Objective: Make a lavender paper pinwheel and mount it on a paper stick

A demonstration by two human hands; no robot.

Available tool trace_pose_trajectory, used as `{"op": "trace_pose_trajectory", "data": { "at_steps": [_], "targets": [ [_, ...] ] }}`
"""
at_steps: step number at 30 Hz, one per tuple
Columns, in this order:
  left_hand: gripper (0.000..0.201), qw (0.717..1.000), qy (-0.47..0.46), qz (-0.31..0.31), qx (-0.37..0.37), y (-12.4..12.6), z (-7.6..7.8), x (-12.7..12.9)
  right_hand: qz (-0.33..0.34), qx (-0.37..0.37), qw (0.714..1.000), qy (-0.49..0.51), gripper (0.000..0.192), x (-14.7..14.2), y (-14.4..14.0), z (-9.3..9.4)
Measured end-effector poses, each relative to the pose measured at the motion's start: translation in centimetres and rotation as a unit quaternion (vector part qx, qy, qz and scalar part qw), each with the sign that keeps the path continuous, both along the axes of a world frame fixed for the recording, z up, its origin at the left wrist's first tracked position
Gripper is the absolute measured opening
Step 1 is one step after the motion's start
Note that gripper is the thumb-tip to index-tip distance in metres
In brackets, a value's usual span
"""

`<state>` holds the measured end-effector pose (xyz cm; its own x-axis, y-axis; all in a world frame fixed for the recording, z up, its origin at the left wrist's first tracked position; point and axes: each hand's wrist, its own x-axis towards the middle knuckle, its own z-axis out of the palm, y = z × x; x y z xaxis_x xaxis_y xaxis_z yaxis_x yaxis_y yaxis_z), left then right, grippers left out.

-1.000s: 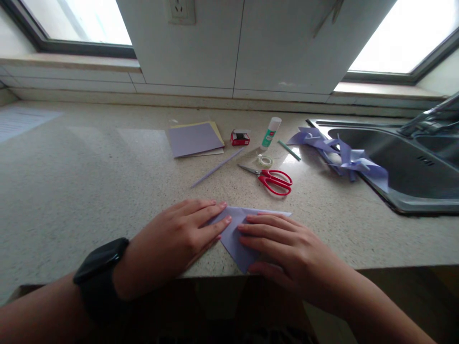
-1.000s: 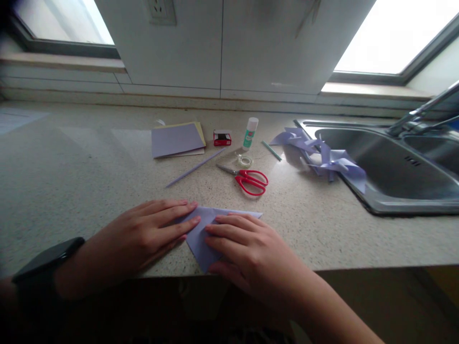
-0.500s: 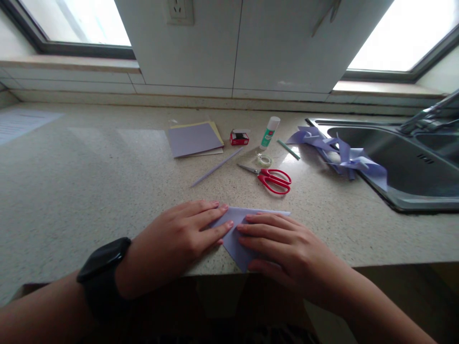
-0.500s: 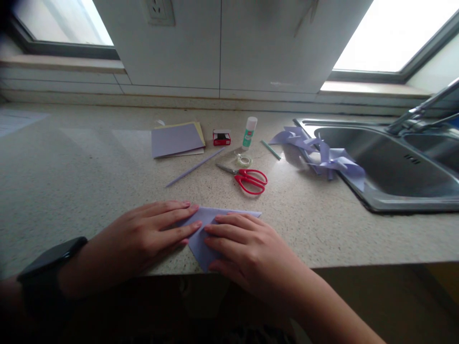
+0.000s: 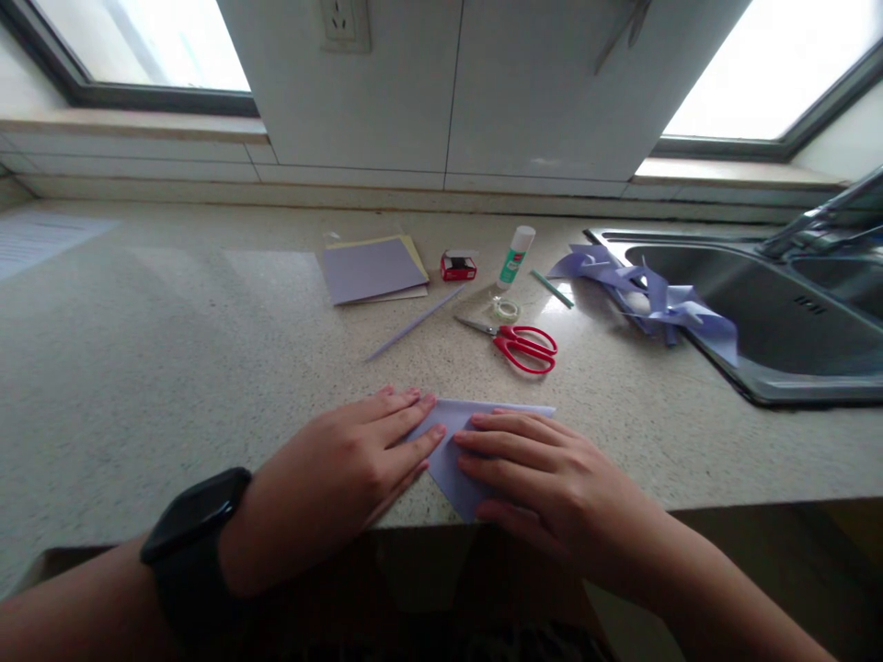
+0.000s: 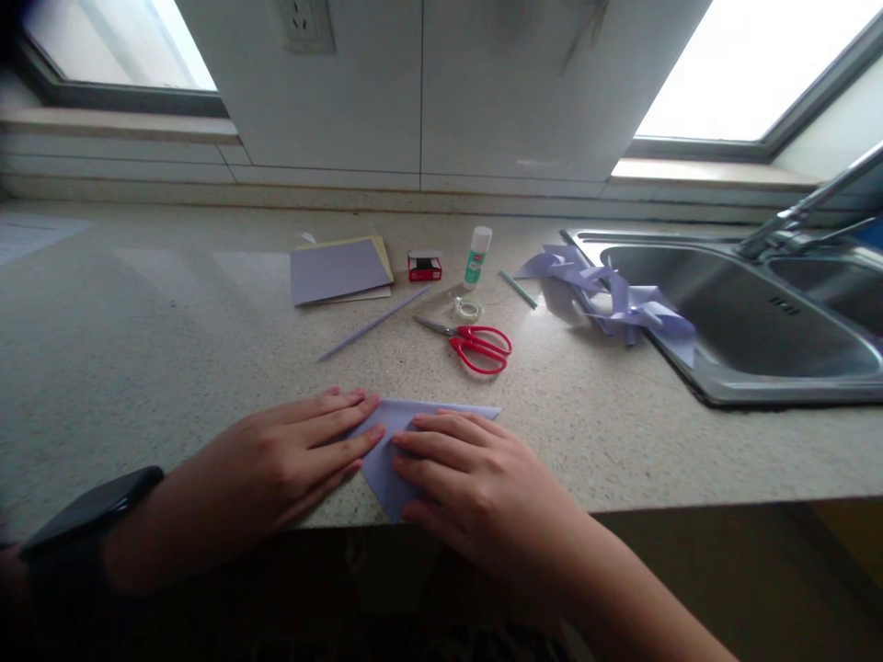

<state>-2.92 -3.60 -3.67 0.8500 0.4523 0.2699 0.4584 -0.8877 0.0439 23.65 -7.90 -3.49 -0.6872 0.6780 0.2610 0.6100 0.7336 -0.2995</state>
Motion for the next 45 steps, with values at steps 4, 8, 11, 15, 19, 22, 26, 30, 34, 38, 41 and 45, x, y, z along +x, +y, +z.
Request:
{"op": "trace_pose_trajectory", "data": {
  "at_steps": [4, 8, 11, 15, 19, 22, 26, 30, 34, 38, 41, 45],
  "targets": [
    [0.037, 1.000, 0.019, 0.004, -0.011, -0.2, 0.0, 0.0, 0.001, 0.002, 1.000, -0.008, 0.029, 0.0, -0.1, 0.1],
    [0.040, 0.999, 0.027, 0.018, -0.028, -0.5, -0.1, 0.2, -0.017, -0.021, 1.000, -0.013, 0.031, -0.5, -0.6, 0.6],
    [0.042, 0.998, 0.027, 0.026, -0.042, -0.6, -0.2, 0.2, -0.062, -0.040, 0.997, -0.018, 0.042, -2.0, -1.2, 1.2],
    [0.042, 0.996, 0.031, 0.021, -0.084, -0.6, 0.0, 0.3, -0.112, -0.052, 0.991, -0.060, 0.083, -5.4, -1.6, 1.3],
    [0.041, 0.994, 0.023, 0.029, -0.105, -0.5, 0.1, 0.3, -0.114, -0.069, 0.988, -0.074, 0.106, -7.5, -1.5, 0.8],
    [0.045, 0.995, 0.041, 0.022, -0.083, -0.5, -0.1, 0.2, -0.137, -0.073, 0.984, -0.089, 0.108, -7.2, -1.6, 0.3],
    [0.045, 0.996, 0.067, 0.019, -0.057, -0.4, -0.2, 0.0, -0.179, -0.046, 0.974, -0.129, 0.107, -5.0, -2.1, -0.5],
    [0.042, 0.995, 0.073, 0.037, -0.056, -0.3, 0.0, -0.6, -0.223, 0.002, 0.963, -0.153, 0.100, -2.1, -3.0, -0.9],
    [0.042, 0.994, 0.090, 0.059, -0.030, -0.3, 0.0, -2.3, -0.255, 0.040, 0.950, -0.174, 0.092, 0.2, -3.8, -1.2],
    [0.048, 0.989, 0.131, 0.057, 0.027, -0.4, 0.1, -3.3, -0.257, 0.051, 0.948, -0.181, 0.086, 0.9, -4.0, -1.4],
    [0.039, 0.986, 0.134, 0.090, 0.051, -0.6, 0.7, -2.7, -0.255, 0.068, 0.948, -0.180, 0.083, 0.7, -4.0, -1.6],
    [0.043, 0.988, 0.036, 0.124, 0.083, -1.5, 1.1, -0.6, -0.256, 0.069, 0.948, -0.176, 0.086, 0.5, -4.1, -1.8]
  ]
}}
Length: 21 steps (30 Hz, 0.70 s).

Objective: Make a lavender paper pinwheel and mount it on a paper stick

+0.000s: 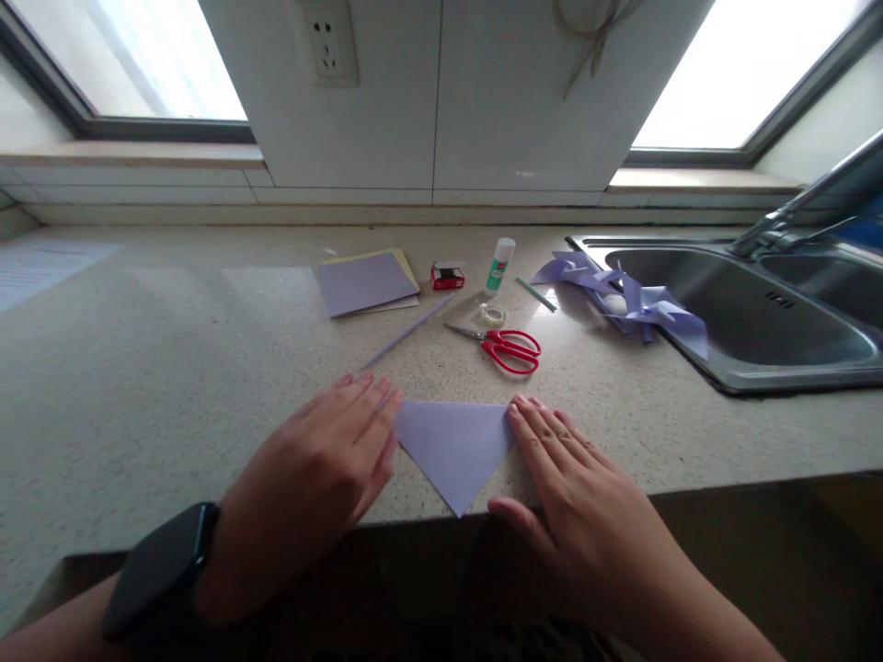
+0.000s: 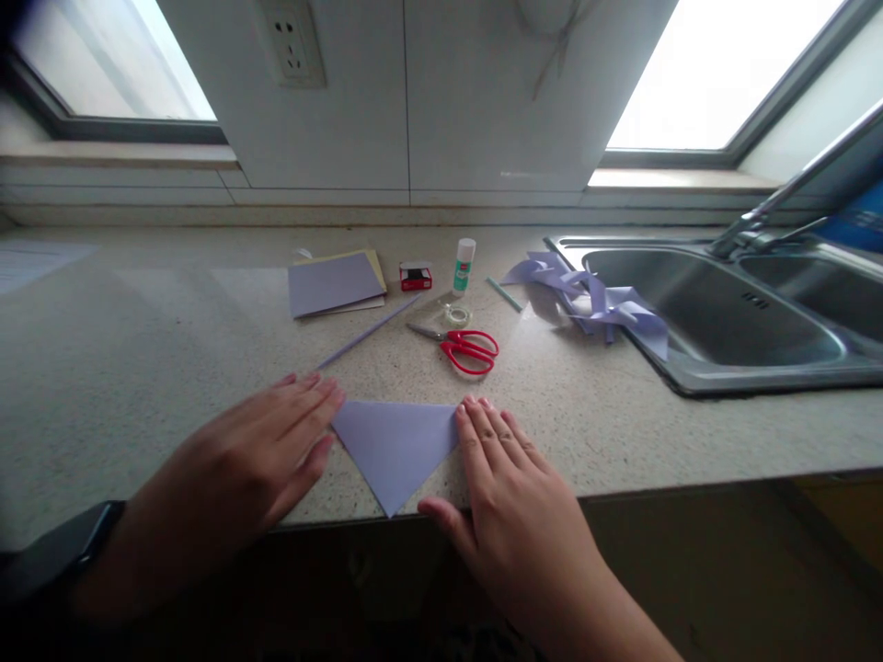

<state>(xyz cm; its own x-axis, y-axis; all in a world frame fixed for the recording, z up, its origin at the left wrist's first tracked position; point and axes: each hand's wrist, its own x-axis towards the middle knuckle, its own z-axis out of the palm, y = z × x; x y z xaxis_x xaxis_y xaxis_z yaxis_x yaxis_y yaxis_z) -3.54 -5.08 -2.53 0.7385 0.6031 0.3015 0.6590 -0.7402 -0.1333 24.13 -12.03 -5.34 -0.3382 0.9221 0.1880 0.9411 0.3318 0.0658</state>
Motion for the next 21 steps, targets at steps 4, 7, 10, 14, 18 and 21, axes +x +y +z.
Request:
{"op": "trace_pose_trajectory", "data": {
  "at_steps": [4, 7, 10, 14, 18, 21],
  "targets": [
    [0.067, 0.995, 0.007, -0.067, -0.078, -1.2, -0.6, 2.3, -0.011, -0.004, 1.000, 0.011, 0.086, -0.1, -0.1, -0.4],
    [0.082, 0.990, 0.028, -0.056, -0.127, -1.8, -1.0, 3.2, -0.013, -0.001, 1.000, 0.019, 0.085, -0.1, -0.1, -0.7],
    [0.092, 0.988, 0.034, -0.027, -0.150, -1.8, -1.0, 2.9, -0.012, -0.003, 1.000, 0.024, 0.085, 0.1, 0.0, -0.8],
    [0.100, 0.991, 0.038, 0.023, -0.123, -1.5, -0.8, 1.3, -0.004, 0.003, 1.000, 0.015, 0.084, 0.3, 0.1, -0.5],
    [0.093, 0.993, 0.050, 0.049, -0.100, -1.2, -0.7, 0.1, 0.002, 0.010, 1.000, 0.002, 0.085, 0.2, 0.1, -0.3],
    [0.095, 0.993, 0.057, 0.064, -0.076, -1.0, -0.6, -0.1, 0.001, 0.009, 1.000, -0.003, 0.085, 0.2, 0.0, -0.3]
  ]
}}
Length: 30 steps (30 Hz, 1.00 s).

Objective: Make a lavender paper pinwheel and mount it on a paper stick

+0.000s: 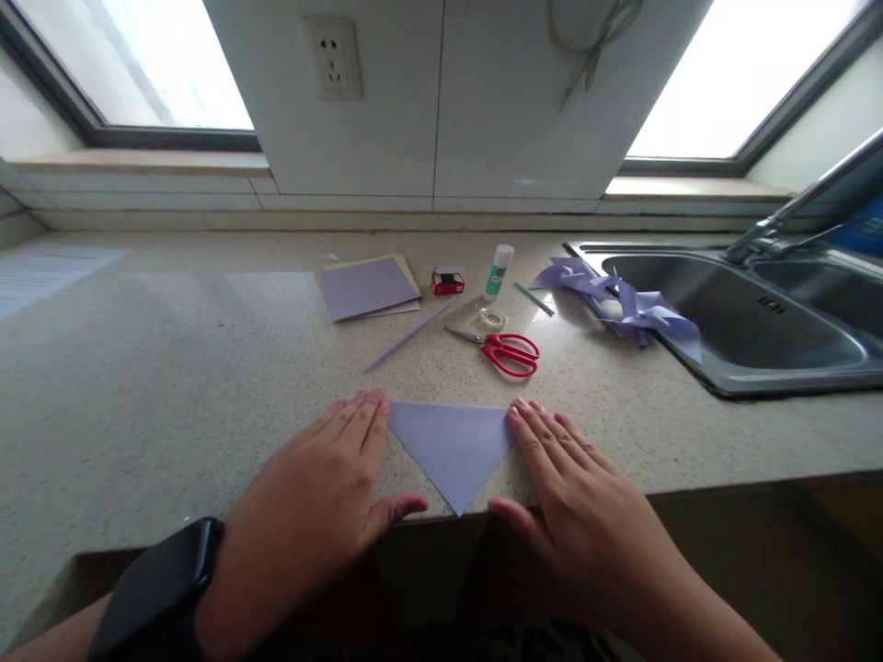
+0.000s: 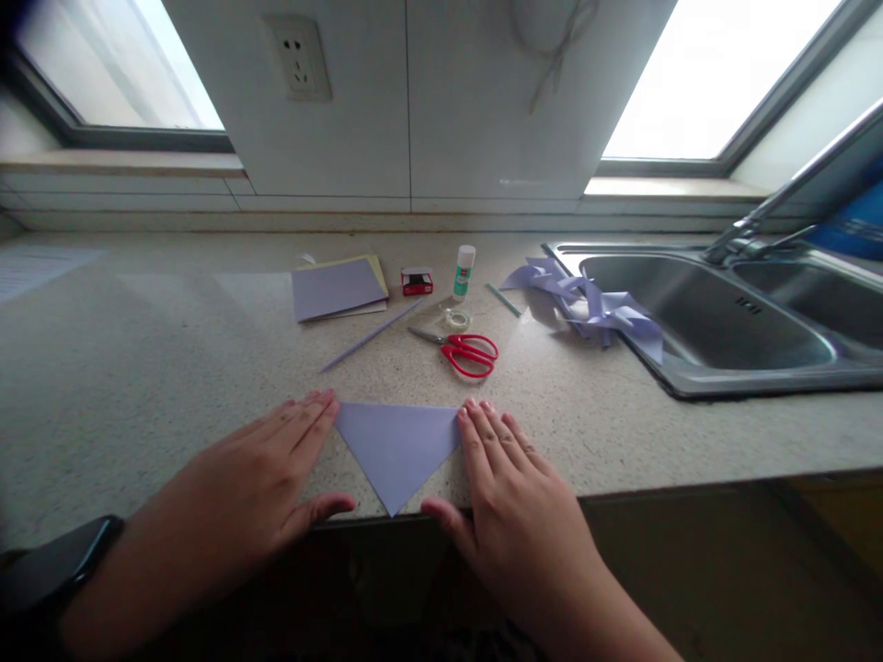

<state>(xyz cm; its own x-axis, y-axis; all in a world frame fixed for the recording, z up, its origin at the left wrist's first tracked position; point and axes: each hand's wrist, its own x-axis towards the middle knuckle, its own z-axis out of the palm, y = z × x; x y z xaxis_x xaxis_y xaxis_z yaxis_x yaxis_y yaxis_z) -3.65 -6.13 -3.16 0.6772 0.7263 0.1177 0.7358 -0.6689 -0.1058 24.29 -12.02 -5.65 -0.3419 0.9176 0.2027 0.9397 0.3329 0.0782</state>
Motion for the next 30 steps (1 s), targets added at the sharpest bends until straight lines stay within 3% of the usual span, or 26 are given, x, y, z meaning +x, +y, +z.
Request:
{"op": "trace_pose_trajectory", "data": {
  "at_steps": [9, 14, 18, 25, 30],
  "targets": [
    [0.094, 0.998, -0.031, 0.009, 0.052, 0.6, -0.4, 0.1, -0.013, 0.045, 0.999, -0.008, 0.076, -0.4, -1.3, -0.4],
    [0.068, 0.994, -0.064, -0.086, 0.016, -0.1, 0.3, 0.8, -0.029, 0.068, 0.997, 0.005, 0.068, -0.7, -2.2, -0.7],
    [0.063, 0.987, -0.067, -0.142, -0.035, -0.9, 0.0, 1.2, -0.014, 0.079, 0.996, 0.028, 0.059, -1.1, -2.9, -0.5],
    [0.066, 0.990, -0.070, -0.123, -0.012, -0.8, -0.8, 1.3, 0.042, 0.081, 0.992, 0.083, 0.039, -1.7, -3.2, 0.7],
    [0.075, 0.986, -0.073, -0.147, -0.008, -0.9, -0.8, 1.5, 0.096, 0.032, 0.991, 0.091, 0.053, -2.4, -2.2, 1.8]
  ]
}}
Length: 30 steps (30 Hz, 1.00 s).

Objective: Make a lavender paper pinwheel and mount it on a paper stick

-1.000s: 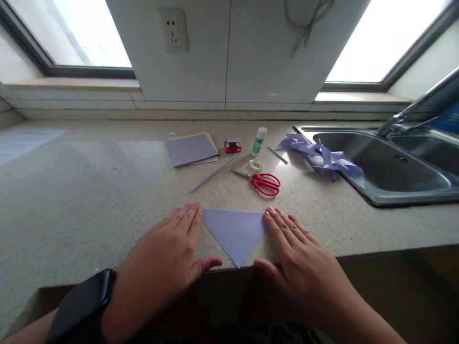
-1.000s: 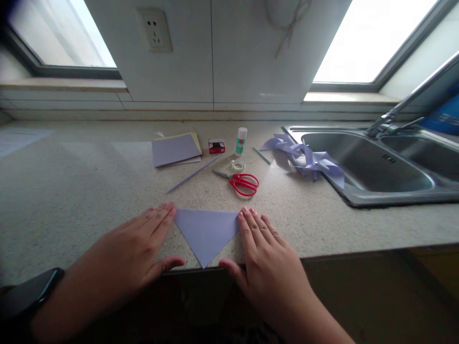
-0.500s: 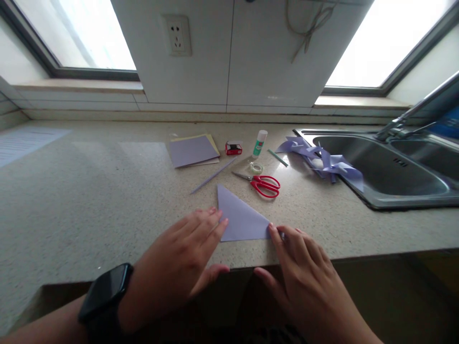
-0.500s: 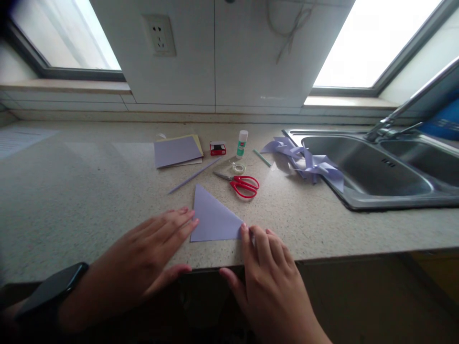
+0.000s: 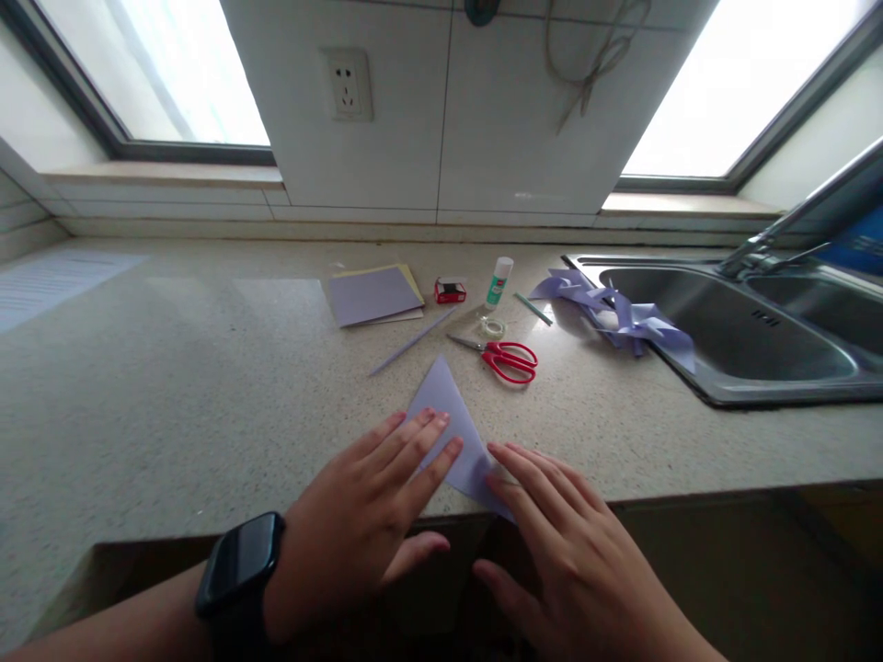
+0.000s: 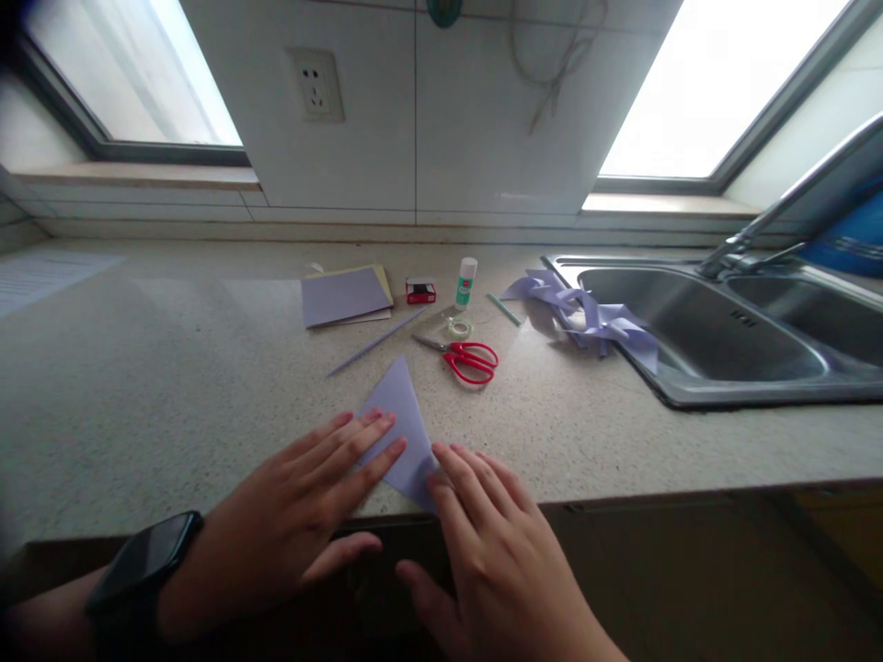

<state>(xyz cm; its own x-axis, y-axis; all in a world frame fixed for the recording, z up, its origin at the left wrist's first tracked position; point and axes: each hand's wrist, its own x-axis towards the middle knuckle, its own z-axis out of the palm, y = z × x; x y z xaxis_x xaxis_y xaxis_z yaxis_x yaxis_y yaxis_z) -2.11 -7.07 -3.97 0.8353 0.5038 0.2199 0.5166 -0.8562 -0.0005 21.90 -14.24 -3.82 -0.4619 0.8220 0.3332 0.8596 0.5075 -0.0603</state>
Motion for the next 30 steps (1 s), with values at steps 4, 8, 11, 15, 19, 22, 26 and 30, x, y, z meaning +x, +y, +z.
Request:
{"op": "trace_pose_trajectory", "data": {
  "at_steps": [4, 8, 11, 15, 19, 22, 26, 30],
  "targets": [
    [0.074, 0.998, 0.024, -0.011, -0.049, 0.2, -0.2, 0.0, 0.047, -0.043, 0.997, 0.032, 0.053, -0.6, 0.5, 0.8],
    [0.073, 0.995, 0.030, -0.023, -0.088, 0.8, 0.0, -0.2, 0.082, -0.095, 0.992, 0.027, 0.057, -0.3, 0.8, 1.4],
    [0.071, 0.994, 0.031, -0.026, -0.103, 1.1, 0.2, -0.3, 0.112, -0.112, 0.987, 0.018, 0.057, 0.2, 1.1, 1.1],
    [0.071, 0.993, 0.034, -0.023, -0.113, 1.1, 0.2, -0.3, 0.129, -0.052, 0.990, 0.003, 0.051, 0.6, 1.2, -0.2],
    [0.081, 0.992, 0.035, -0.024, -0.121, 1.0, -0.1, -0.2, 0.168, -0.057, 0.984, -0.007, 0.057, 1.1, 1.3, -0.8],
    [0.080, 0.992, 0.036, -0.025, -0.119, 1.0, -0.1, -0.3, 0.185, -0.110, 0.976, -0.007, 0.068, 1.9, 2.2, -0.2],
    [0.072, 0.995, 0.021, -0.037, -0.089, 0.9, -0.2, -0.4, 0.161, -0.139, 0.977, -0.017, 0.077, 3.0, 4.5, 0.8],
    [0.060, 0.998, 0.000, -0.055, -0.019, 0.8, -0.8, -0.3, 0.185, -0.165, 0.968, -0.035, 0.082, 3.2, 6.3, 1.0]
  ]
}}
